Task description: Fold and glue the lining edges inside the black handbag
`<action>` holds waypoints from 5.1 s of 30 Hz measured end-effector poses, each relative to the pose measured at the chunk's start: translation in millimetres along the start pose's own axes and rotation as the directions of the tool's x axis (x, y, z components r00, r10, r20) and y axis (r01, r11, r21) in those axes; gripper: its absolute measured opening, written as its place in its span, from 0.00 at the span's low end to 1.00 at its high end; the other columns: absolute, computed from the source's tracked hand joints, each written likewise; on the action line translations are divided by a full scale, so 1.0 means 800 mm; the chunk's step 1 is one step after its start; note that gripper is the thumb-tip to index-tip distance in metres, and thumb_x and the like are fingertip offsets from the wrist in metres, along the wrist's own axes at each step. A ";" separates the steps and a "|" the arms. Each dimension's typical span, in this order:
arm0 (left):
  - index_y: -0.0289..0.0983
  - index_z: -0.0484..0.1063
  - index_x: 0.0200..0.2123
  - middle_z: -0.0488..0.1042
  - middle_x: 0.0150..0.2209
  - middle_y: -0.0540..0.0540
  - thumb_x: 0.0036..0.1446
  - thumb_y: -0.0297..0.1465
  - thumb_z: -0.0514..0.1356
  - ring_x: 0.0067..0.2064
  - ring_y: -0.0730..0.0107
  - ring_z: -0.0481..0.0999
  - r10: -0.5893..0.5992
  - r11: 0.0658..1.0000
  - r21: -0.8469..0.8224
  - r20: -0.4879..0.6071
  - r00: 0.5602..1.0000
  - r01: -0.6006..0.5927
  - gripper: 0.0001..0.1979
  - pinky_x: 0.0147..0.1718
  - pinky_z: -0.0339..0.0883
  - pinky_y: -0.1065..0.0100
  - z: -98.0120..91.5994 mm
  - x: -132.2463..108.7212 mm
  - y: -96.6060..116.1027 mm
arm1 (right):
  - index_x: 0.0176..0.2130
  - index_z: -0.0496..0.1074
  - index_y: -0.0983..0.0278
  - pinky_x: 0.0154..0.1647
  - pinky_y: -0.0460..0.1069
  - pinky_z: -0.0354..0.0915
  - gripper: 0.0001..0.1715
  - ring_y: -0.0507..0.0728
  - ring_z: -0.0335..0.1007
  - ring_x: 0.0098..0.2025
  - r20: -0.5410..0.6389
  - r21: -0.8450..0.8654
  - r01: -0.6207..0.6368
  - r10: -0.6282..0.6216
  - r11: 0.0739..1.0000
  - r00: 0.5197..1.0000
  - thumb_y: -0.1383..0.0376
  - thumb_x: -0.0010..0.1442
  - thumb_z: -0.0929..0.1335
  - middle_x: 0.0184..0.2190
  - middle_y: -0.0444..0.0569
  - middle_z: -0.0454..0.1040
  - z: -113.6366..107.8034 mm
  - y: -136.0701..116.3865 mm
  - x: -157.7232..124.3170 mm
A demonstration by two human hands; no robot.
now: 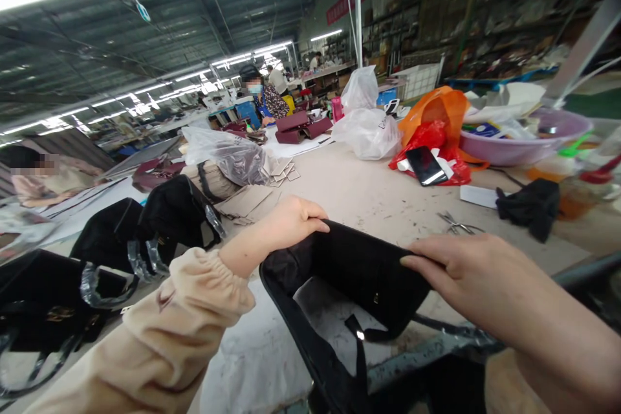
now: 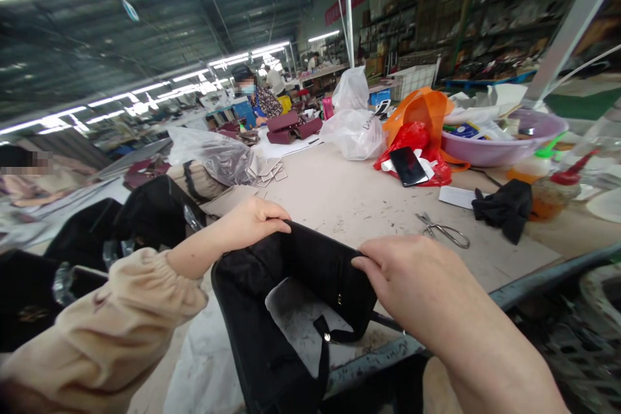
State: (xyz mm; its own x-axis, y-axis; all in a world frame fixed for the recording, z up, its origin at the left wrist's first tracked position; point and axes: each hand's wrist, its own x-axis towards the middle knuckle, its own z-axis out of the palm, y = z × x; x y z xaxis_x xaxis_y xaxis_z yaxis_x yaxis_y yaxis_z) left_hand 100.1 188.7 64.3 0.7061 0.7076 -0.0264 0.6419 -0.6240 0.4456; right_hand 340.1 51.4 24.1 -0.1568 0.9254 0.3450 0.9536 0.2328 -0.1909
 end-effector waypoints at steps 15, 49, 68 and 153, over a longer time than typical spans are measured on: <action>0.38 0.77 0.36 0.80 0.35 0.52 0.51 0.23 0.59 0.37 0.74 0.77 0.175 0.984 -0.051 0.064 0.983 -0.172 0.11 0.40 0.67 0.75 0.004 0.019 0.032 | 0.35 0.72 0.61 0.23 0.48 0.53 0.03 0.56 0.71 0.28 -0.113 -0.071 -0.197 0.188 0.978 0.976 0.66 0.58 0.66 0.28 0.46 0.74 0.021 -0.097 0.050; 0.38 0.76 0.27 0.71 0.35 0.47 0.52 0.33 0.62 0.38 0.64 0.70 0.159 0.882 0.471 -0.275 0.948 -0.011 0.06 0.46 0.61 0.58 0.015 -0.029 0.036 | 0.30 0.72 0.60 0.23 0.49 0.49 0.11 0.55 0.69 0.26 -0.132 -0.170 -0.218 0.197 0.961 0.971 0.61 0.61 0.64 0.28 0.45 0.75 0.033 -0.082 0.065; 0.37 0.72 0.25 0.75 0.28 0.49 0.54 0.32 0.59 0.30 0.70 0.72 -0.022 0.964 0.242 -0.333 0.943 0.109 0.08 0.30 0.61 0.69 0.015 -0.023 0.020 | 0.33 0.73 0.59 0.24 0.49 0.47 0.13 0.53 0.67 0.27 -0.150 -0.147 -0.191 0.169 0.970 0.974 0.54 0.60 0.65 0.29 0.45 0.74 0.037 -0.088 0.067; 0.40 0.73 0.31 0.74 0.37 0.52 0.56 0.31 0.59 0.34 0.71 0.74 0.127 0.879 0.470 -0.395 0.910 0.081 0.03 0.33 0.66 0.68 0.022 -0.045 0.025 | 0.29 0.72 0.60 0.23 0.48 0.47 0.11 0.53 0.67 0.26 -0.128 -0.077 -0.218 0.207 0.973 0.970 0.62 0.60 0.63 0.26 0.45 0.73 0.033 -0.098 0.076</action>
State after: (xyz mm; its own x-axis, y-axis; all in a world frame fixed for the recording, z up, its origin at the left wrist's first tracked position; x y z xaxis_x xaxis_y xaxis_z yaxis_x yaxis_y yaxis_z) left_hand 92.6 144.7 58.6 0.6059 0.6957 0.3859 0.7621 -0.6467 -0.0307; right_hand 249.0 97.4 36.2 0.0786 0.9074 0.4128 0.9817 0.0016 -0.1904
